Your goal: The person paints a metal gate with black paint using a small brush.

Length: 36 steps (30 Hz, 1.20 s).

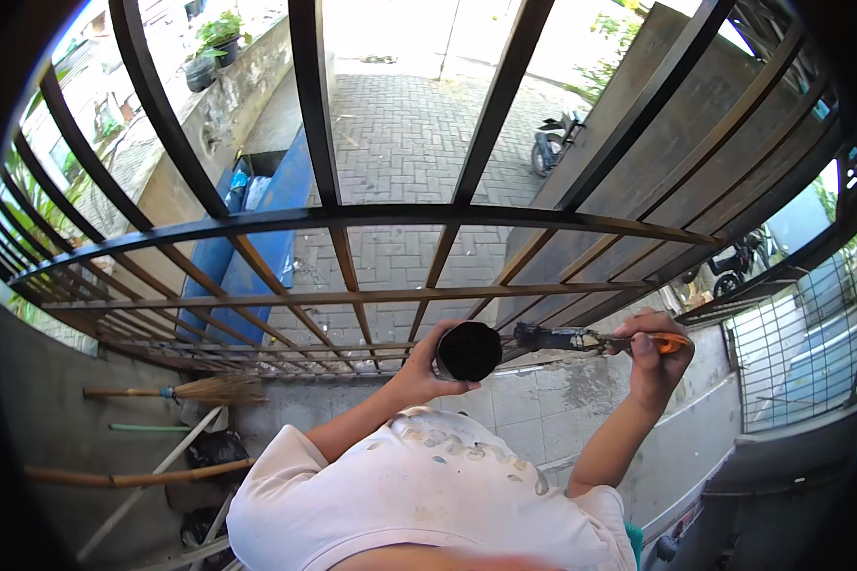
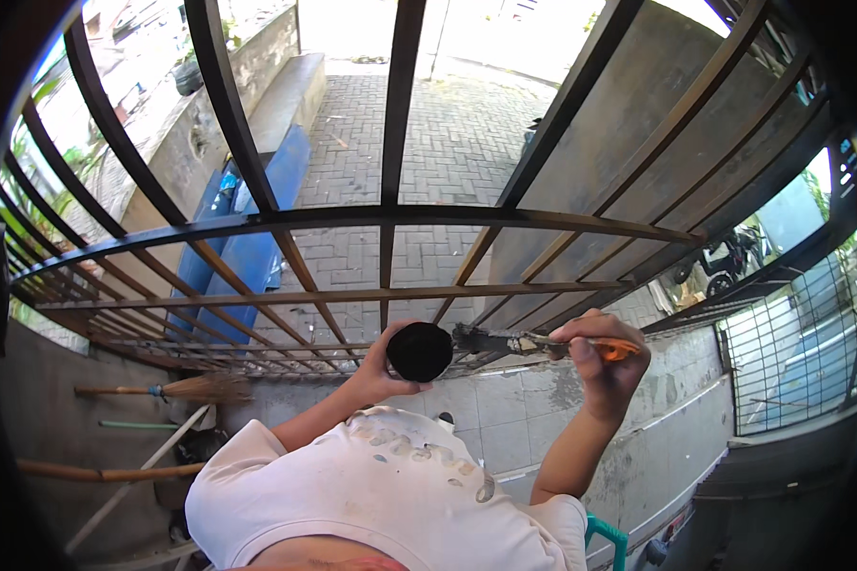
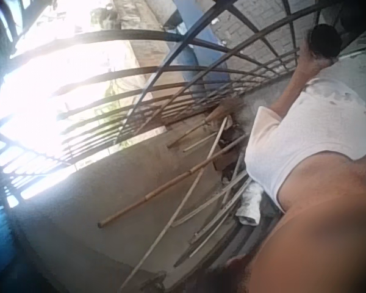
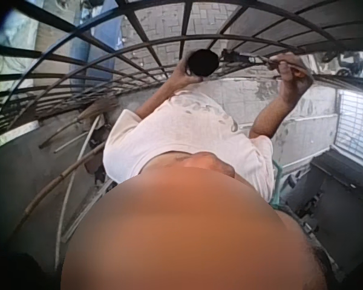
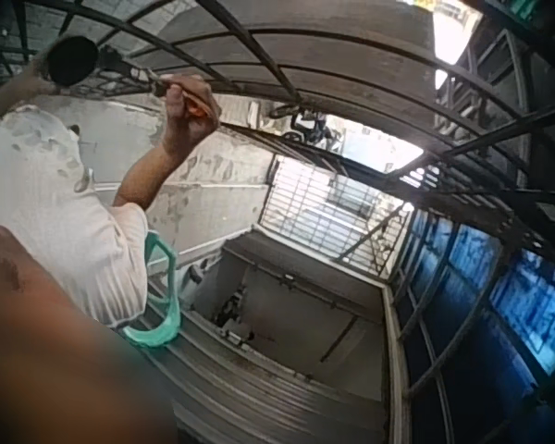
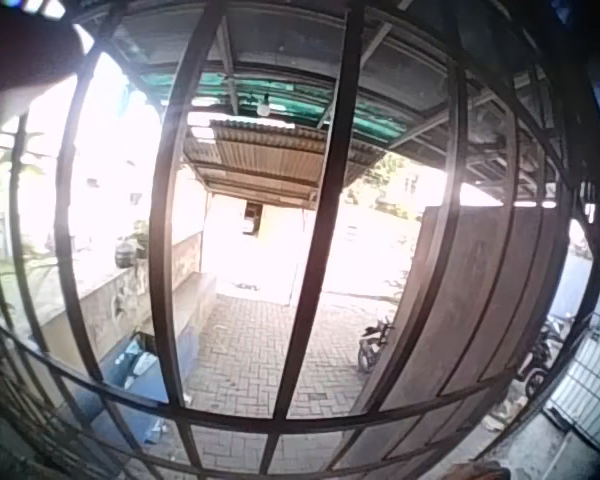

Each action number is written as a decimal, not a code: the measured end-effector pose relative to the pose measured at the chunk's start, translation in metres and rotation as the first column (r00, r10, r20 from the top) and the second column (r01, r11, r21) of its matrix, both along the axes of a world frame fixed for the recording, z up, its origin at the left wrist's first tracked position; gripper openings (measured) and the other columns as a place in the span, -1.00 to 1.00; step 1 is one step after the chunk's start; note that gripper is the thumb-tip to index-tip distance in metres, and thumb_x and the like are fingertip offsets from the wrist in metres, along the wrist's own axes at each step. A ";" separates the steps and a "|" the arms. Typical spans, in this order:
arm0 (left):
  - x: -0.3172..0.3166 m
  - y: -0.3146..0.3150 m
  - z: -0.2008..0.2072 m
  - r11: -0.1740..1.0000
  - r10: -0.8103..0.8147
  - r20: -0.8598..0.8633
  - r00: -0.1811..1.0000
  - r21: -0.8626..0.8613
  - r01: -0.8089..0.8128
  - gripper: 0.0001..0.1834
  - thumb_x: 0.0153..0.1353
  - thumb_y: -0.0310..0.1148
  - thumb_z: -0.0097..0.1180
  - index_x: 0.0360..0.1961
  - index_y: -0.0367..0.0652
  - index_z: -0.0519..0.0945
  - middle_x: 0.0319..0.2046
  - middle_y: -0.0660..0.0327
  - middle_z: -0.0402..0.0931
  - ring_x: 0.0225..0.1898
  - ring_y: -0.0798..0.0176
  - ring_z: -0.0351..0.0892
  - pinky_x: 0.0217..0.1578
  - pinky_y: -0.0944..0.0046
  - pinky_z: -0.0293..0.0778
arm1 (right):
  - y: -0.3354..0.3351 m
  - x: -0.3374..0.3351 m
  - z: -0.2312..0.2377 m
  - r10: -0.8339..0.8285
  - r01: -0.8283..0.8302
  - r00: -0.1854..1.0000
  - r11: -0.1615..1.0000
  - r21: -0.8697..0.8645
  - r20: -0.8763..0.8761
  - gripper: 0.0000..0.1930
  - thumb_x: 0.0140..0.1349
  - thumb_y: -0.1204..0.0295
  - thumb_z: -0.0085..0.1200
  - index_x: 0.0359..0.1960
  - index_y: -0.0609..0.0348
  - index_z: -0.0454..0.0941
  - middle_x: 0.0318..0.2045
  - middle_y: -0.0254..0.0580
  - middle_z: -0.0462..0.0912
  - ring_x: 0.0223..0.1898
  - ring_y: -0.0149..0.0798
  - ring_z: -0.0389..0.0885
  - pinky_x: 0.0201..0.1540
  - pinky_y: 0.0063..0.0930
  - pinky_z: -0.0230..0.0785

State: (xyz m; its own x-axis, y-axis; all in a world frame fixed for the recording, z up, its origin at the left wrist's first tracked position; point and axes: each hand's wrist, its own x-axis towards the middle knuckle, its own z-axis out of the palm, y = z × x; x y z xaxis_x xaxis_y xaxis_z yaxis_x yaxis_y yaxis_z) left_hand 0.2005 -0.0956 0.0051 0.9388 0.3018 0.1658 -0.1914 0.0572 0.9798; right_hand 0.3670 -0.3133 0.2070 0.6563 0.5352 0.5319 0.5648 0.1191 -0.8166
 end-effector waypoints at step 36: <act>0.095 -0.135 0.030 0.513 0.498 0.589 0.636 0.392 -0.764 0.02 -0.12 -0.08 0.66 0.29 -0.22 0.31 0.23 -0.05 0.35 0.32 -0.05 0.35 0.33 -0.01 0.32 | -0.026 0.083 -0.038 0.637 -0.401 0.371 0.766 -0.502 0.676 -0.72 0.10 0.23 0.39 -0.18 -0.03 0.68 -0.35 -0.53 0.48 -0.12 -0.30 0.40 -0.04 -0.25 0.22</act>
